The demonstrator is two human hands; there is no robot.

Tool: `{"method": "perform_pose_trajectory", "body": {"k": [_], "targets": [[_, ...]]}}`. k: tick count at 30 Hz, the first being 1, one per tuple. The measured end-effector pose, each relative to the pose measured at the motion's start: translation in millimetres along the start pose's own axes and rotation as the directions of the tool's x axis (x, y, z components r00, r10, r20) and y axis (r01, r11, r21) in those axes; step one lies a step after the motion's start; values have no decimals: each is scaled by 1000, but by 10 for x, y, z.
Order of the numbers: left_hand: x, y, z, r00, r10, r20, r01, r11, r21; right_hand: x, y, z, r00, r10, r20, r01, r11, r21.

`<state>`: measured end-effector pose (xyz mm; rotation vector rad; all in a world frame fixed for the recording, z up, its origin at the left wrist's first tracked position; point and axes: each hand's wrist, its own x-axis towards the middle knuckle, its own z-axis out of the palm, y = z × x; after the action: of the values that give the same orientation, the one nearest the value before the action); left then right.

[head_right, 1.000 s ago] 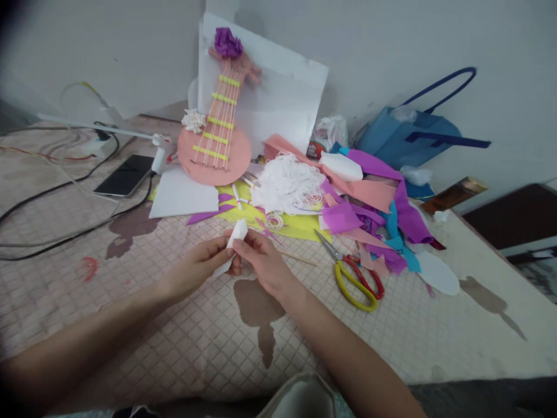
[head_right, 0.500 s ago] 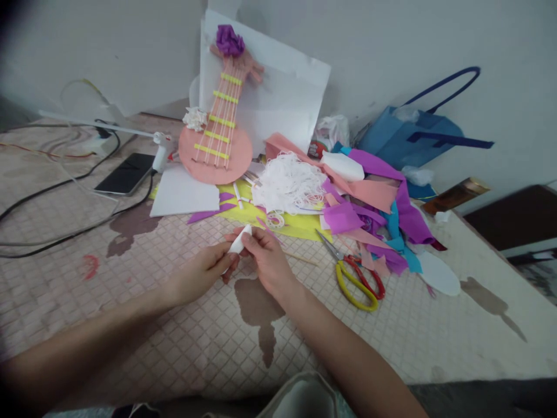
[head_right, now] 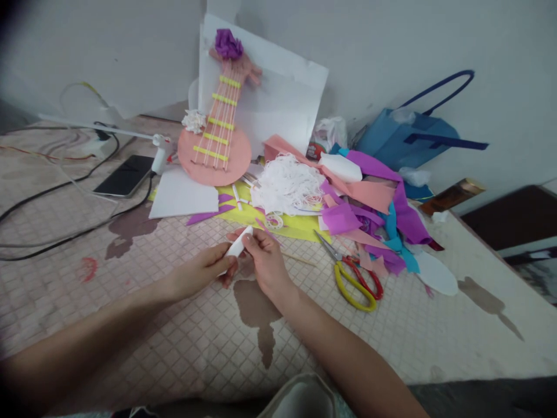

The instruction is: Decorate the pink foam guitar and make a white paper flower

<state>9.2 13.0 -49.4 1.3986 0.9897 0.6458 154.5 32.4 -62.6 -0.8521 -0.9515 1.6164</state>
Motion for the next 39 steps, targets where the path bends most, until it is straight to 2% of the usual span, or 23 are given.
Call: {"method": "perform_pose_trajectory", "body": {"k": [3,7,9,11,13,14,16,17,18,20,24,27,29,31,32,33,35,37,39], "targets": [[8,8,0,998,48,-48,-48,999,4,-11,52,7,999,-43,-22,43,999,-32],[10,23,-18,970,129,-204,-91,979,183,-24,79,34,997,-80,13,81,995,-51],[12,21,-40,975,89,-203,-73,994,86,0,2,-2,990,-122,74,132,982,-138],[20,12,-73,984,-1,-178,-20,993,-114,59,-153,-113,975,-177,132,209,932,-295],[34,-3,-115,977,-83,-199,26,962,-272,144,-342,-298,948,-290,133,316,801,-509],[42,-10,-135,970,-105,-221,30,948,-317,191,-425,-407,922,-365,131,356,664,-658],[56,-21,-168,961,-124,-247,22,925,-380,280,-528,-615,869,-454,198,353,286,-891],[61,-23,-178,960,-131,-249,22,916,-401,317,-541,-699,860,-449,241,332,133,-934],[65,-23,-183,959,-140,-248,25,909,-416,345,-531,-763,861,-427,277,320,32,-947],[70,-20,-183,956,-161,-244,41,901,-432,378,-472,-827,868,-365,336,327,-87,-941],[87,-29,-187,955,-176,-239,51,891,-452,379,-384,-808,868,-323,376,347,-147,-926],[104,-44,-201,953,-192,-236,57,873,-484,370,-401,-770,866,-343,363,338,-133,-932],[108,-45,-198,951,-212,-226,72,861,-504,357,-409,-717,861,-387,329,331,-63,-942],[100,-34,-178,955,-218,-200,87,854,-513,324,-387,-614,868,-428,252,330,118,-937],[92,-25,-163,961,-209,-181,90,855,-511,297,-364,-545,887,-412,209,334,258,-907],[81,-16,-147,968,-193,-158,89,859,-505,265,-333,-467,919,-355,171,321,426,-846],[57,0,-117,983,-150,-104,80,869,-488,189,-261,-309,975,-131,180,218,733,-644],[34,7,-98,993,-114,-38,81,866,-494,117,-198,-179,971,67,227,44,891,-452],[14,5,-93,995,-93,43,102,840,-533,64,-160,-102,941,181,286,-91,949,-301]]}}
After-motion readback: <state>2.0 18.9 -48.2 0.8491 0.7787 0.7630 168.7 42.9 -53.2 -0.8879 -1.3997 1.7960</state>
